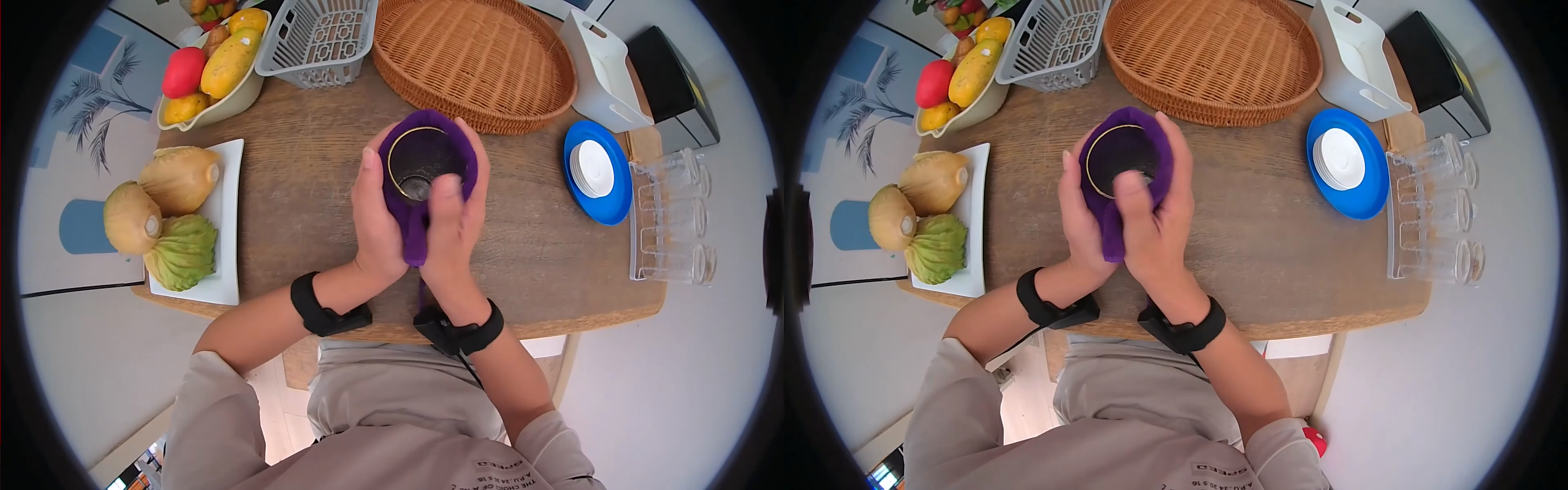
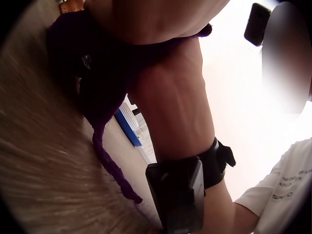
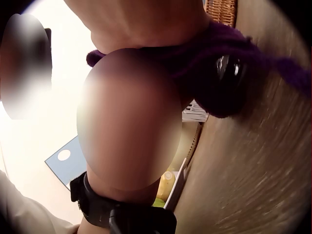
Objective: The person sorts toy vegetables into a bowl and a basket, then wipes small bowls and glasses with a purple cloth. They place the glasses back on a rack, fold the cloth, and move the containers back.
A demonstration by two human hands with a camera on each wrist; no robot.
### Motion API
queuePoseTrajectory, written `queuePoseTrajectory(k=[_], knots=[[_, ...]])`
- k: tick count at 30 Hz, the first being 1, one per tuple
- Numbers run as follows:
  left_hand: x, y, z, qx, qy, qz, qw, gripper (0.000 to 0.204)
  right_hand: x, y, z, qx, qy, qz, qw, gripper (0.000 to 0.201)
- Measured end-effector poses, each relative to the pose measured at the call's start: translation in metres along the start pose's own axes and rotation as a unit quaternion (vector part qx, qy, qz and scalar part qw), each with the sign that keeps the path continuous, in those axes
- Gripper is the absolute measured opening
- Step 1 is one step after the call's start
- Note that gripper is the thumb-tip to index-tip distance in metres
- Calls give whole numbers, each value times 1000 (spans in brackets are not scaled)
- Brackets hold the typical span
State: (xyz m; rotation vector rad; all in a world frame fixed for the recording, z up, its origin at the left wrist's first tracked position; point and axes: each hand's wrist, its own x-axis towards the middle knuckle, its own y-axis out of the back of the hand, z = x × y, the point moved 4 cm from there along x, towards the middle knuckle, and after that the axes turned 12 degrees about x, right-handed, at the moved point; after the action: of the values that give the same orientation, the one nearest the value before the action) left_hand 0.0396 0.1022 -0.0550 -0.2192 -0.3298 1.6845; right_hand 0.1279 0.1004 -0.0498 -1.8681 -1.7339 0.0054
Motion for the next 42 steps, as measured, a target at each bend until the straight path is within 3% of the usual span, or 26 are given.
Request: queuePoseTrajectory(k=[5, 9, 13, 19, 22, 26, 30, 31, 34, 37, 40, 42], knots=[[2, 7, -32, 26, 69, 51, 996, 61, 2, 11, 28, 38, -92, 76, 992, 60], [-1, 7, -29, 138, -23, 56, 989, 63, -2, 23, 43, -17, -85, 69, 994, 57], [-1, 9, -35, 168, -64, 28, 983, 51, -2, 25, 47, 71, -129, 88, 985, 59], [0, 7, -32, 130, -25, 41, 990, 50, -2, 27, 42, 119, -149, 73, 979, 52], [3, 12, -38, 112, -26, 28, 993, 52, 3, 38, 35, -55, -66, 25, 996, 45], [11, 20, -43, 66, -47, 18, 997, 49, 13, 74, 45, 71, -195, 47, 977, 33], [18, 30, -28, 94, -13, -79, 992, 43, 14, 107, 27, -18, -271, 25, 962, 31], [18, 33, -15, 135, -52, -68, 987, 44, 14, 114, 16, -5, -284, 26, 959, 31], [14, 35, 28, 257, -178, -52, 948, 47, 16, 129, -19, 55, -323, 39, 944, 33], [-2, 17, 67, 413, -378, -20, 828, 45, 13, 170, -41, -68, -314, 36, 946, 32], [-25, -8, 86, 443, -465, -120, 757, 51, -1, 184, -73, -163, -296, 8, 941, 30], [-45, -33, 74, 452, -368, -275, 764, 51, -12, 186, -96, -250, -336, -75, 905, 30]])
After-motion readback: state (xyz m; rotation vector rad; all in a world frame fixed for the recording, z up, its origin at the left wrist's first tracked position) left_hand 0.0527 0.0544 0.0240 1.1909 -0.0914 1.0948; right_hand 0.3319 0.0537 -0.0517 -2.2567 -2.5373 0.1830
